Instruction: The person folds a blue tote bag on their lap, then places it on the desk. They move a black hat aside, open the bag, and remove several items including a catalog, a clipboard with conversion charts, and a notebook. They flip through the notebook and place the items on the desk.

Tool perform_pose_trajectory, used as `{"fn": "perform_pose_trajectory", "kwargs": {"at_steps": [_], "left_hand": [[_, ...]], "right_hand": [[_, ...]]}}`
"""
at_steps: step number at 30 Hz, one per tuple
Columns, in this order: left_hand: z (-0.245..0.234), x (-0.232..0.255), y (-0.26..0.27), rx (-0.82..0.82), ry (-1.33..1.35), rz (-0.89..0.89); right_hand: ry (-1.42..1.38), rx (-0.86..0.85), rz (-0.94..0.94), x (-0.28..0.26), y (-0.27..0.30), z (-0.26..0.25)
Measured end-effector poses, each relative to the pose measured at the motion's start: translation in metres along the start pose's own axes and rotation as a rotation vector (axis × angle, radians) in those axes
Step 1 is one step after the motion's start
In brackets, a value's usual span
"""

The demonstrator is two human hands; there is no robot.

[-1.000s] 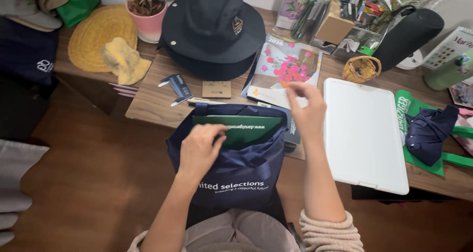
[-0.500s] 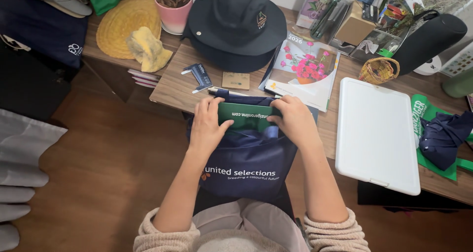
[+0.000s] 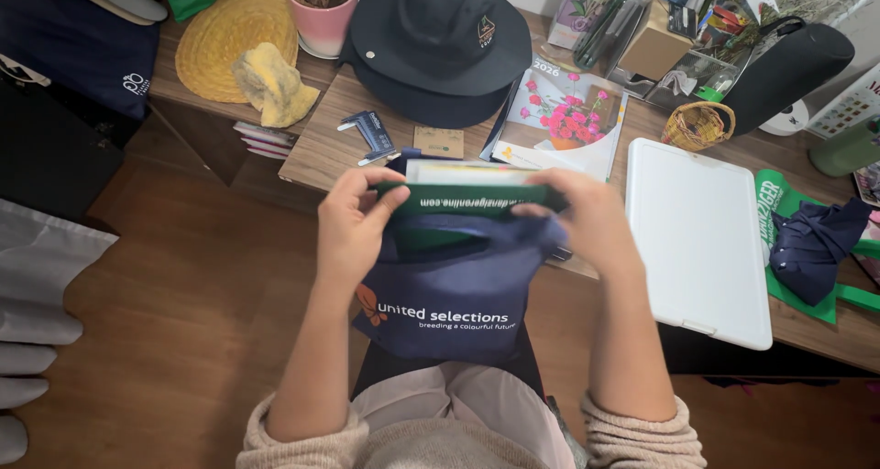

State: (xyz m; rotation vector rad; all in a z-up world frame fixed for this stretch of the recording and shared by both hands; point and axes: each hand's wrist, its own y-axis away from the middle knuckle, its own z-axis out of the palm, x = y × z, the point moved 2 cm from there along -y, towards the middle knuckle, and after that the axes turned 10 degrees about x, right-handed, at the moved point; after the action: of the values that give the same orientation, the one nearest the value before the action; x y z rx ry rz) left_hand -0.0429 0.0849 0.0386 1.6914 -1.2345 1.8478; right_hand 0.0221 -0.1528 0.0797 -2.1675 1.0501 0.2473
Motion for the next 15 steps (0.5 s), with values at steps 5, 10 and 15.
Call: {"fn": "perform_pose_trajectory", "kwargs": {"at_steps": [5,10,15], "left_hand": [[0.000,0.013,-0.017,0.028,0.142,0.028],[0.003,0.035,-0.027,0.111,0.282,0.158],[0.003,0.030,-0.024,0.154,0.302,0.255]], "right_hand": [[-0.310,0.188,0.140,0.046,-0.007,-0.002],[-0.740,0.412,0.347,0.085,-0.017,0.009],[-0.934,0.777,0.214,0.070,-0.047,-0.004]]}}
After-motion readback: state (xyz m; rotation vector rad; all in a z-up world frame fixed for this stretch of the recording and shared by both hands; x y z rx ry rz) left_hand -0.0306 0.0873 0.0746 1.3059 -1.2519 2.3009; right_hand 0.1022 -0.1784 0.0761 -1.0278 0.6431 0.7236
